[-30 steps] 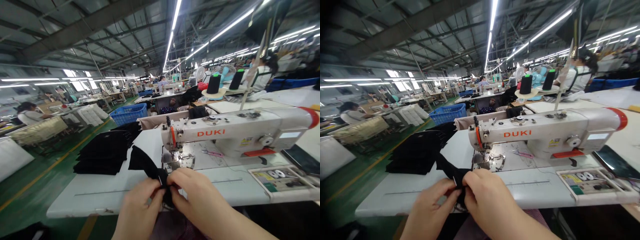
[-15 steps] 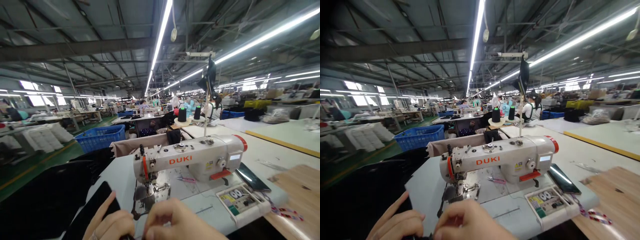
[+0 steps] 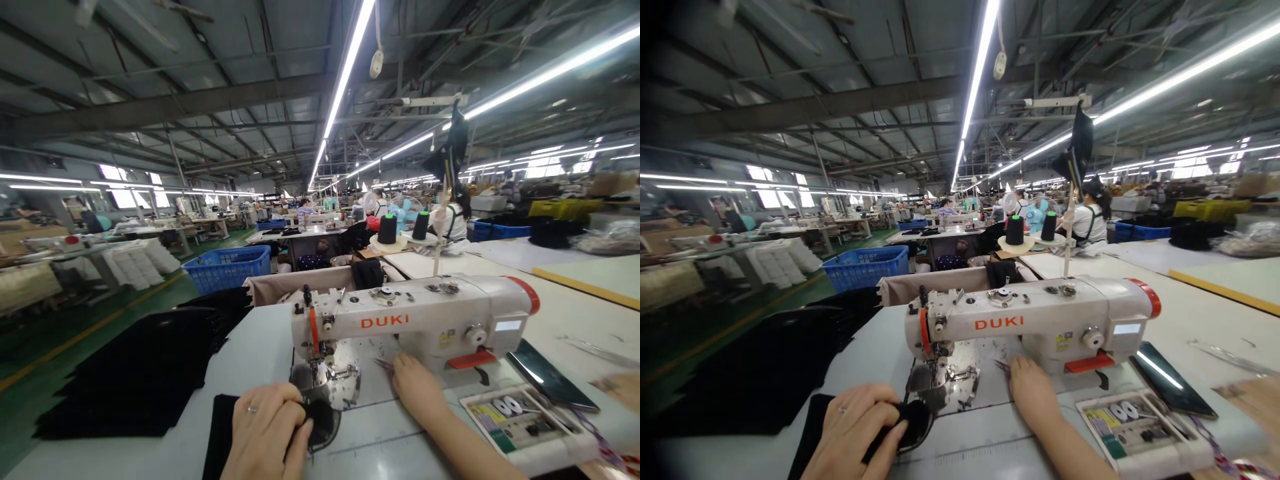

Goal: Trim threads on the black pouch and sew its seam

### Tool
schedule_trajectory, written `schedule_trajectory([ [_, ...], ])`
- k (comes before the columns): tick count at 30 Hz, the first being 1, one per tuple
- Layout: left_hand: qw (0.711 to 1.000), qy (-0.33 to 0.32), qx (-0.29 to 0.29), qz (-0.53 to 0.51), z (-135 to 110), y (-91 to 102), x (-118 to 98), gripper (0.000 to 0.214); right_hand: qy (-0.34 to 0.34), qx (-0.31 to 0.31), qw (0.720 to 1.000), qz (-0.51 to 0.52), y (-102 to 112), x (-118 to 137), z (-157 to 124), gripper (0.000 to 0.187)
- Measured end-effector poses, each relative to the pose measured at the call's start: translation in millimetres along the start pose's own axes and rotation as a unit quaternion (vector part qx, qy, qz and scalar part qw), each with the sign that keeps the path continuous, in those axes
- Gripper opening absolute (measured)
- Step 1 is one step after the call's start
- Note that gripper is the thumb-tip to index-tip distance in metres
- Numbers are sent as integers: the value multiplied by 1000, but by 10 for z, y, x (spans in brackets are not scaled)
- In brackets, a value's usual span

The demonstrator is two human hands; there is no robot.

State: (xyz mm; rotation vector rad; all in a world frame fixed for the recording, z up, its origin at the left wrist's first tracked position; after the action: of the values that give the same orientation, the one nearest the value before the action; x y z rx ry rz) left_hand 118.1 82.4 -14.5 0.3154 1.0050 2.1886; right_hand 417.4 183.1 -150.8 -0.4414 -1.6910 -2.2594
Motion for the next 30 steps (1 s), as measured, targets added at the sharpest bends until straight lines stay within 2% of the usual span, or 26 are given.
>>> schedule_trajectory([
  [3,999,31,-14,-9,-30,-19,-14,11,-31,-12,999,43,101,31,-26,17],
  [5,998,49,-23,-16,-59,-37,-10,11,-33,-10,996,88,234,147,-114,28],
  [9,993,100,-40,-46,-101,-40,-49,12,10,42,980,195,611,712,-532,44],
  [11,988,130,-50,-71,-100,-10,-105,12,51,80,948,303,831,1065,-763,44],
  [12,985,142,-54,-84,-94,10,-136,13,77,92,940,320,934,1220,-852,41],
  [14,980,157,-66,-104,-80,49,-187,12,108,134,935,309,1083,1447,-960,36],
  [17,977,163,-78,-111,-78,92,-221,12,122,150,948,252,1160,1580,-1004,33],
  [20,976,164,-88,-108,-100,115,-229,12,135,109,965,198,1182,1597,-1005,32],
  [24,980,147,-92,-101,-114,123,-255,11,194,44,968,150,1259,1636,-974,30],
  [30,983,132,-90,-85,-100,98,-279,12,238,1,971,-4,1244,1668,-900,32],
])
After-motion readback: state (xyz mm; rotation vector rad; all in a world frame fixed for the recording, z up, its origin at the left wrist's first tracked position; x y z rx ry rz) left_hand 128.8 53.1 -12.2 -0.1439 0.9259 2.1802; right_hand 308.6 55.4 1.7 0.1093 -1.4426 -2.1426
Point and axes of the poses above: each hand's wrist, its own z-axis towards the middle knuckle, its own y-axis out of the back of the hand, x = y × z, the point moved 1 cm from there along z, towards the middle knuckle, and after that the axes turned 6 degrees about -z, right-handed, at the moved point
